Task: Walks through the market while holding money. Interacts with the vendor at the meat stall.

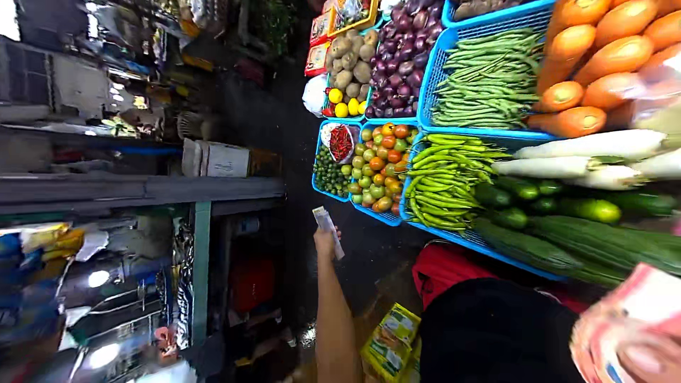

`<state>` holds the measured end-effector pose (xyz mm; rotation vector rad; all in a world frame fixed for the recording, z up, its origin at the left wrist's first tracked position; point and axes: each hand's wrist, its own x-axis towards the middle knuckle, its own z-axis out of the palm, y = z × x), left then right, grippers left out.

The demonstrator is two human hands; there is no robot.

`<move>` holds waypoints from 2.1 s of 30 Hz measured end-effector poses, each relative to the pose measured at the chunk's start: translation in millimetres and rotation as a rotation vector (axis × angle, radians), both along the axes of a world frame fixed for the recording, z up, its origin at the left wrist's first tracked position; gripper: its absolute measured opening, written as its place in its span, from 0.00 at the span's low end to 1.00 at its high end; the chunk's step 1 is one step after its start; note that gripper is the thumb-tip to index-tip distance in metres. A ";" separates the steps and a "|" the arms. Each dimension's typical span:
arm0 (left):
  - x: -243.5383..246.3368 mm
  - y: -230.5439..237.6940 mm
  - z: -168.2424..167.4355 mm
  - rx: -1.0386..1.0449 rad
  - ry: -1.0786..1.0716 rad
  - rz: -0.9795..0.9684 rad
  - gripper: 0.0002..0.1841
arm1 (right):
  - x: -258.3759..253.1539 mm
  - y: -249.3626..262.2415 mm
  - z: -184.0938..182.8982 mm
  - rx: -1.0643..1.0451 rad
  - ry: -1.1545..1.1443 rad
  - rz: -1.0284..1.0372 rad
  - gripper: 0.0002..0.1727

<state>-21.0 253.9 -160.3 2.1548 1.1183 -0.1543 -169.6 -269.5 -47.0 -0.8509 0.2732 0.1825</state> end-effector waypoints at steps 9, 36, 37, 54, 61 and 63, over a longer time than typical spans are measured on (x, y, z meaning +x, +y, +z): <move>-37.3 173.1 -42.1 -0.086 0.452 0.024 0.19 | 161.0 238.4 -72.8 -0.312 0.271 0.091 0.15; 200.6 270.0 46.1 -0.824 -0.265 0.105 0.12 | 360.7 629.1 -135.2 -0.187 0.071 0.354 0.08; 216.5 296.4 42.3 -0.827 -0.268 0.127 0.13 | 374.7 652.5 -140.8 -0.113 0.084 0.326 0.07; 367.1 568.2 16.1 -0.646 -0.439 0.155 0.14 | 566.5 948.1 -167.8 -0.110 0.135 0.427 0.09; 523.7 639.5 1.0 -0.541 -0.213 -0.193 0.29 | 694.2 1022.7 -175.8 -0.141 0.207 0.179 0.16; 574.8 661.0 3.3 -0.545 -0.138 -0.279 0.26 | 734.7 1038.9 -171.9 -0.068 0.207 0.130 0.14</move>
